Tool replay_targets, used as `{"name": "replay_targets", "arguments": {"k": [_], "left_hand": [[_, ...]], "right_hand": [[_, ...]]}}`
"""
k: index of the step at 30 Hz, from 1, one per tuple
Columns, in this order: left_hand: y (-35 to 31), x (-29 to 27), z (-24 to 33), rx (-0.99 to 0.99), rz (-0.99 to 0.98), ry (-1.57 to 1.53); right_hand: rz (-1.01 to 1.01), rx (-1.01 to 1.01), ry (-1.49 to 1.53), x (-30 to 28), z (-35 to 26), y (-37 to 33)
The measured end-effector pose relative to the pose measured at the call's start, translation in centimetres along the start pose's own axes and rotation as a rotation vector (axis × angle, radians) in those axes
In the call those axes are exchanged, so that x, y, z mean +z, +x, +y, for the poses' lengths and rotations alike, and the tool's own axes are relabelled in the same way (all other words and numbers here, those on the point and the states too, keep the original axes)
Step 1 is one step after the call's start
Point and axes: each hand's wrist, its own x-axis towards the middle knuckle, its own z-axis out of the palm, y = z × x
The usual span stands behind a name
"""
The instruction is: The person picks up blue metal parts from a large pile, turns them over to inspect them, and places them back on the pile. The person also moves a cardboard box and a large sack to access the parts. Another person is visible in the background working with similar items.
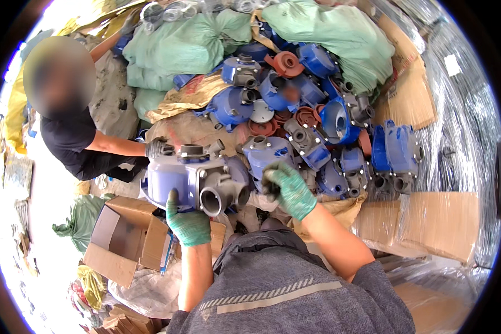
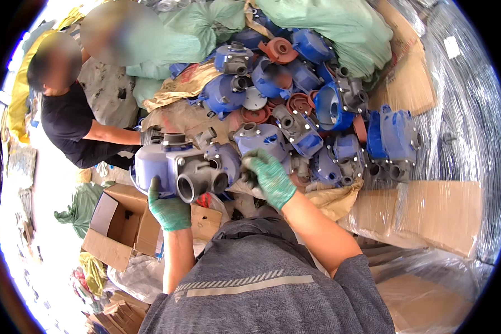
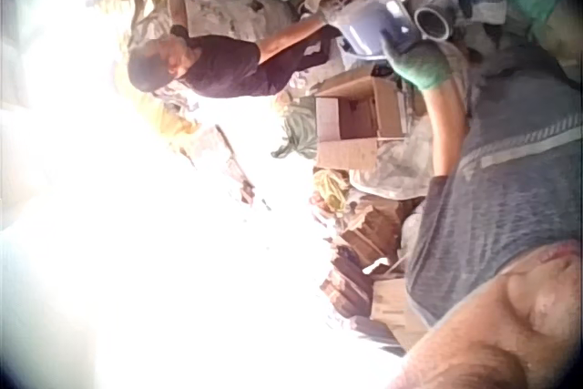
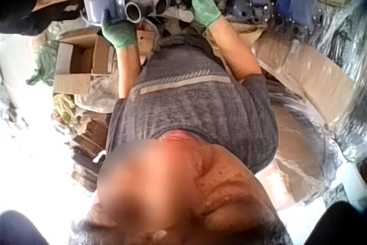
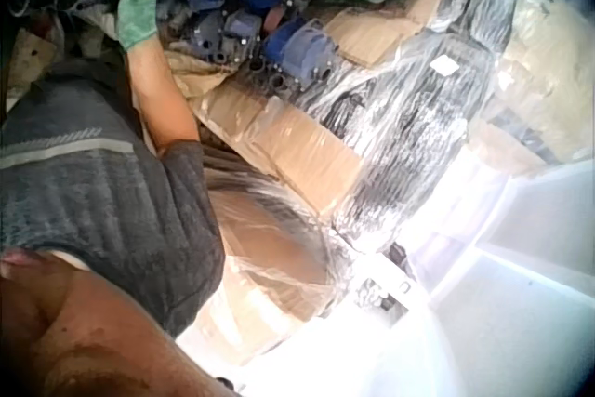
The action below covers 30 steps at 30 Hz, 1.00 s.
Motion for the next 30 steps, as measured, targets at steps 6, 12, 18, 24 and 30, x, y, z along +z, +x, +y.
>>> {"name": "replay_targets", "arguments": {"k": [6, 12, 18, 24, 30], "left_hand": [[-0.4, -2.7, 3.8, 0.017, -0.056, -0.047], [-0.5, -5.3, 6.5, 0.118, -0.031, 0.058], [-0.6, -6.1, 8.3, 0.177, -0.297, 0.3], [-1.9, -5.9, 9.0, 0.287, -0.376, 0.829], [-1.4, -5.8, 8.6, 0.273, -0.403, 0.791]], "right_hand": [[-0.184, -0.138, -0.601, 4.6, -5.2, 5.3], [-0.267, -0.568, -0.947, 10.8, -4.9, 9.5], [-0.424, -0.402, -1.13, 16.5, -8.5, 10.2], [-0.303, -0.019, -0.94, 15.6, -5.9, 10.7], [-0.203, -0.801, -1.148, 13.3, -1.7, 12.3]]}}
